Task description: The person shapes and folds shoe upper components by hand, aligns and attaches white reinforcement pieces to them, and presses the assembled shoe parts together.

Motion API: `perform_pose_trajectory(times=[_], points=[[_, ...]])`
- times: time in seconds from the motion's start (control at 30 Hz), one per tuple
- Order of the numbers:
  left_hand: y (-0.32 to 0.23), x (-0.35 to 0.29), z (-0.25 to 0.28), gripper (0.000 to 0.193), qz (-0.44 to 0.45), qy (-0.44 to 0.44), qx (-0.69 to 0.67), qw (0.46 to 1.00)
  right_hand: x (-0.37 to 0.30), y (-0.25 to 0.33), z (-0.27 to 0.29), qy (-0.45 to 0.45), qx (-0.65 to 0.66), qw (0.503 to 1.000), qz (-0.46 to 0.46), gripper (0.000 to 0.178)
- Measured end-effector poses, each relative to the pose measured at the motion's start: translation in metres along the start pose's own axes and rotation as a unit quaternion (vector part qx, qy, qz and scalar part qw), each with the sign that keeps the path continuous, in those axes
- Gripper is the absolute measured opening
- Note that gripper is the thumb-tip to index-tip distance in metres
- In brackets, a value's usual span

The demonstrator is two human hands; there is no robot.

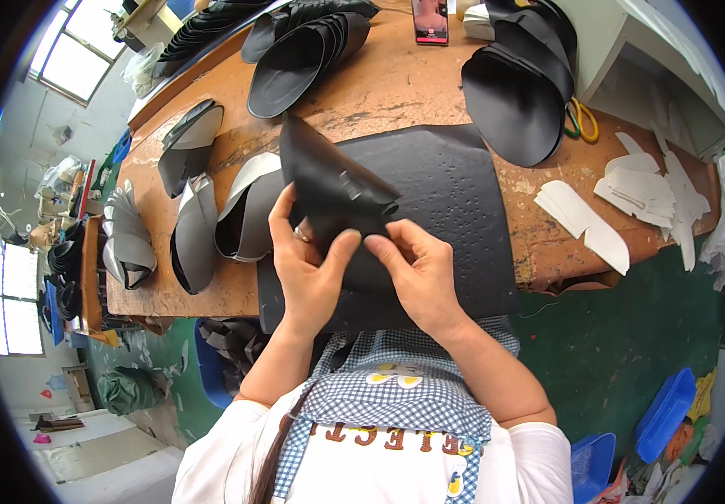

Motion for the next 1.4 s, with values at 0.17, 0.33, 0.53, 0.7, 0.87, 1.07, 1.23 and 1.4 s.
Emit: perform_pose_trajectory(times=[0.17, 0.33, 0.53, 0.7, 0.87, 1.07, 1.23, 1.4], points=[[0.006, -0.017, -0.014, 0.081, -0.053, 0.170, 0.133, 0.975, 0.008, -0.008, 0.013, -0.048, 0.307, 0.950, -0.021, 0.014], [0.001, -0.020, -0.021, 0.035, -0.206, 0.205, 0.260, 0.921, 0.011, -0.014, 0.025, -0.066, 0.448, 0.891, -0.044, 0.013], [-0.005, 0.004, -0.017, 0.019, -0.401, 0.278, 0.552, 0.676, -0.008, -0.028, 0.041, -0.044, -0.097, 0.994, -0.023, 0.016], [0.015, -0.015, -0.012, 0.023, -0.444, 0.363, 0.612, 0.544, -0.026, 0.017, 0.031, -0.015, -0.264, 0.943, 0.200, 0.011], [0.018, -0.015, -0.008, 0.020, -0.441, 0.346, 0.591, 0.580, -0.005, -0.008, 0.030, 0.082, -0.393, 0.863, 0.307, 0.020], [0.018, -0.008, -0.002, 0.016, -0.415, 0.331, 0.520, 0.669, 0.000, -0.010, 0.018, 0.081, -0.446, 0.807, 0.378, 0.021], [0.018, -0.006, 0.000, 0.018, -0.413, 0.336, 0.507, 0.678, 0.008, -0.018, 0.005, 0.075, -0.408, 0.799, 0.436, 0.019], [0.017, -0.008, -0.002, 0.017, -0.401, 0.330, 0.536, 0.666, 0.018, -0.024, 0.004, 0.040, -0.346, 0.895, 0.279, 0.014]])
Point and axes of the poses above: each hand's wrist, its own x-axis towards the middle knuckle, its own z-axis out of the back of the hand, y = z × x, the point moved 4 cm from there along x, towards the middle knuckle, and after that the axes turned 2 degrees about -x, right-handed, at the moved point
